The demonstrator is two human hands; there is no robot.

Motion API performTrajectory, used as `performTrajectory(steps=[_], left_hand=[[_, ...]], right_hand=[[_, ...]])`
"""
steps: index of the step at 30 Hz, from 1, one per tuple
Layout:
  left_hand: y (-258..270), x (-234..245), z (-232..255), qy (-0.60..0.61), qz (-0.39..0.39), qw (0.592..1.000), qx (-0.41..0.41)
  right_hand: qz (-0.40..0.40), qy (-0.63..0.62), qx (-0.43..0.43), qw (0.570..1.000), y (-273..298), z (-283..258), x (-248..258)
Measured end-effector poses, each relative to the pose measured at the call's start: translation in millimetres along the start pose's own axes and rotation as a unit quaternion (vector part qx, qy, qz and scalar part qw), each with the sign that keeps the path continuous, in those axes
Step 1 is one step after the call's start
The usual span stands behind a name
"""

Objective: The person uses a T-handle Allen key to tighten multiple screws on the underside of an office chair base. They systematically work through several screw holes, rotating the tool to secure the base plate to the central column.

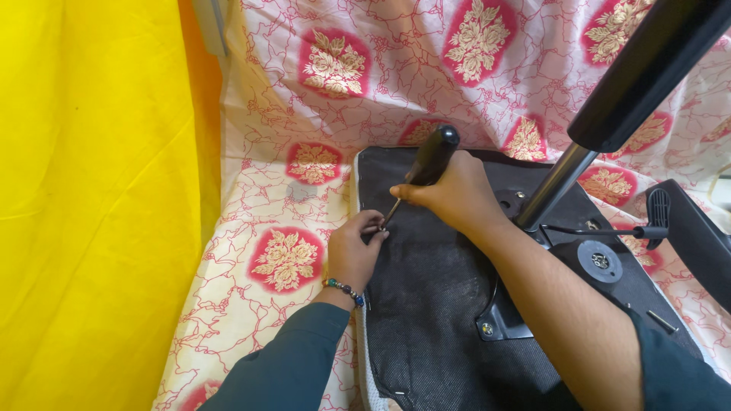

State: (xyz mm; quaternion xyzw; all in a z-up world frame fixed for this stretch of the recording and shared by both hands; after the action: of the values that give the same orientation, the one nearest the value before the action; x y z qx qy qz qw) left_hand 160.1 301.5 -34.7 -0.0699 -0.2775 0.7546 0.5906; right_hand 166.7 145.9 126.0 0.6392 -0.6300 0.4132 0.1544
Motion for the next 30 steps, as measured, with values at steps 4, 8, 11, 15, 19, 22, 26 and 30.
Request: performTrajectory(steps=[4, 8, 11, 15, 19, 22, 26, 30], left_hand=[[3.4, 5.3, 8.7, -0.061, -0.017, 0.998, -0.006], [3.7, 7.1, 10.1, -0.077, -0.011, 0.997, 0.0], [4.3, 7.9, 10.0, -0.075, 0.02, 0.997, -0.022], [2.8, 7.9, 6.4, -0.086, 0.01, 0.995, -0.051], [1.9, 5.4, -0.5, -0.02, 0.0, 1.0, -0.013], [2.4, 4.0, -3.0, 0.013, 0.002, 1.0, 0.008], [3.2, 6.6, 1.5, -0.006, 0.008, 1.0, -0.018], [3.6, 10.3, 7.6, -0.061, -0.003, 0.998, -0.002]], right_hand=[[-0.002, -0.057, -0.049, 0.997, 3.2, -12.0, -12.4], [0.033, -0.075, -0.038, 0.996, 11.4, -16.4, -20.9], [0.04, -0.067, -0.095, 0.992, 10.4, -6.8, -25.4], [0.076, -0.104, 0.04, 0.991, -1.7, -2.2, -30.7], [-0.106, -0.241, -0.053, 0.963, -20.4, 14.4, -34.2], [-0.221, -0.317, -0.054, 0.921, -29.5, 19.6, -22.3], [-0.187, -0.265, -0.033, 0.945, -25.5, 16.5, -21.6], [-0.052, -0.136, -0.022, 0.989, -9.3, 5.4, -28.4]])
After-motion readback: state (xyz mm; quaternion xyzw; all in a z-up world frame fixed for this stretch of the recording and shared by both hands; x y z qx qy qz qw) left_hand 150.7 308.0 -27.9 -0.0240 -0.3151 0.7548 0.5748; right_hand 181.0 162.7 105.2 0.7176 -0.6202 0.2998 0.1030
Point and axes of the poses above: each hand's wrist, its own y-axis away from the middle knuckle, its own x-axis out of the back of the hand, z = x × y, the point moved 3 cm from there along -y, towards the middle knuckle, and after that the axes turned 3 degrees about -x, right-handed, at the moved point
